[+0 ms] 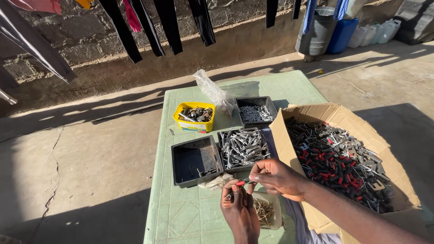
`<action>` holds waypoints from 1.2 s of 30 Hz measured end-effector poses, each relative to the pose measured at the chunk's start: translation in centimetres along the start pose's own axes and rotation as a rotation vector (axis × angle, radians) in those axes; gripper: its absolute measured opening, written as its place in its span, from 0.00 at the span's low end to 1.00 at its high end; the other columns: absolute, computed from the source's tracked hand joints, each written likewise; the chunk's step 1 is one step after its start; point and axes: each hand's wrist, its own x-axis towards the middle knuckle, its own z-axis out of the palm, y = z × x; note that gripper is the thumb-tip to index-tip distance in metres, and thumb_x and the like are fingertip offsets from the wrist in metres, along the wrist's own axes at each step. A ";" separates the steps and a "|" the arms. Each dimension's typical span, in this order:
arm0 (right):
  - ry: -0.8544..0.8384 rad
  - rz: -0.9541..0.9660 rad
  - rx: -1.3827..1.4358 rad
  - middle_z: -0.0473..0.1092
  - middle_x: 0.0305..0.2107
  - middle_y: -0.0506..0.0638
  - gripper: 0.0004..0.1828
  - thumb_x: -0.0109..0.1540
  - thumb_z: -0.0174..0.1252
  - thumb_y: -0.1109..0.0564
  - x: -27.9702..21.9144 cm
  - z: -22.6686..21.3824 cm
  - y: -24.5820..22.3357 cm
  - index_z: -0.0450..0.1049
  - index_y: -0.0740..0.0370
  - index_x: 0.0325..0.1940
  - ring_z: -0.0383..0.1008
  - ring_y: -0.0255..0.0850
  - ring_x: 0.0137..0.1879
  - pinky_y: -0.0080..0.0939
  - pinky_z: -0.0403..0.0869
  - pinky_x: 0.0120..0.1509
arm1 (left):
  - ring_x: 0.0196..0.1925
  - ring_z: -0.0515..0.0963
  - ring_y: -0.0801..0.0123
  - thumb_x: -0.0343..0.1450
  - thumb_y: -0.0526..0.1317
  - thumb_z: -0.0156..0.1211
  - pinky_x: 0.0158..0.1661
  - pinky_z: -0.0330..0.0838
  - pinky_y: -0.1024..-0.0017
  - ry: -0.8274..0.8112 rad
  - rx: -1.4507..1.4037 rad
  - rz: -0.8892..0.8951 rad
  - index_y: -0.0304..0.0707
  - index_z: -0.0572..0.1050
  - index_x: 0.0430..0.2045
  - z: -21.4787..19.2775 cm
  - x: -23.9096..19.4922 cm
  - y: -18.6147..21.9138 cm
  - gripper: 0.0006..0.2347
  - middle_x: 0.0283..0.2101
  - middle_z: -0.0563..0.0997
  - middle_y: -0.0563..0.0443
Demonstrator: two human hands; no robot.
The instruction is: The person assembles small lock cylinders by inserting brass pins into metal housings and then inserting the housing into a red plastic sleeve. They repeat this process for multiple units, placing finished assemblies into a cardboard box.
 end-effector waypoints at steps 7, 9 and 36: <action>0.049 0.022 -0.029 0.68 0.24 0.60 0.09 0.59 0.50 0.66 0.3 -0.1 0.4 0.73 0.64 0.41 0.40 0.28 0.19 0.29 0.43 0.23 | 0.16 0.51 0.78 0.76 0.36 0.58 0.17 0.44 0.76 -0.037 0.095 0.010 0.29 0.73 0.29 0.3 -0.3 1.5 0.08 0.17 0.60 0.55; 0.020 0.049 -0.034 0.66 0.20 0.53 0.14 0.62 0.66 0.52 0.2 0.0 1.0 0.68 0.60 0.35 0.44 0.28 0.20 0.30 0.42 0.23 | 0.17 0.51 0.80 0.78 0.34 0.56 0.19 0.44 0.78 -0.022 0.156 -0.082 0.33 0.72 0.26 0.8 -0.6 1.5 0.09 0.19 0.63 0.55; 0.025 -0.053 -0.222 0.63 0.23 0.49 0.19 0.67 0.57 0.51 0.7 0.7 3.9 0.74 0.69 0.30 0.52 0.30 0.23 0.30 0.48 0.25 | 0.14 0.50 0.80 0.71 0.32 0.66 0.15 0.40 0.76 -0.045 0.130 -0.050 0.29 0.76 0.26 0.9 -1.2 2.2 0.06 0.15 0.61 0.54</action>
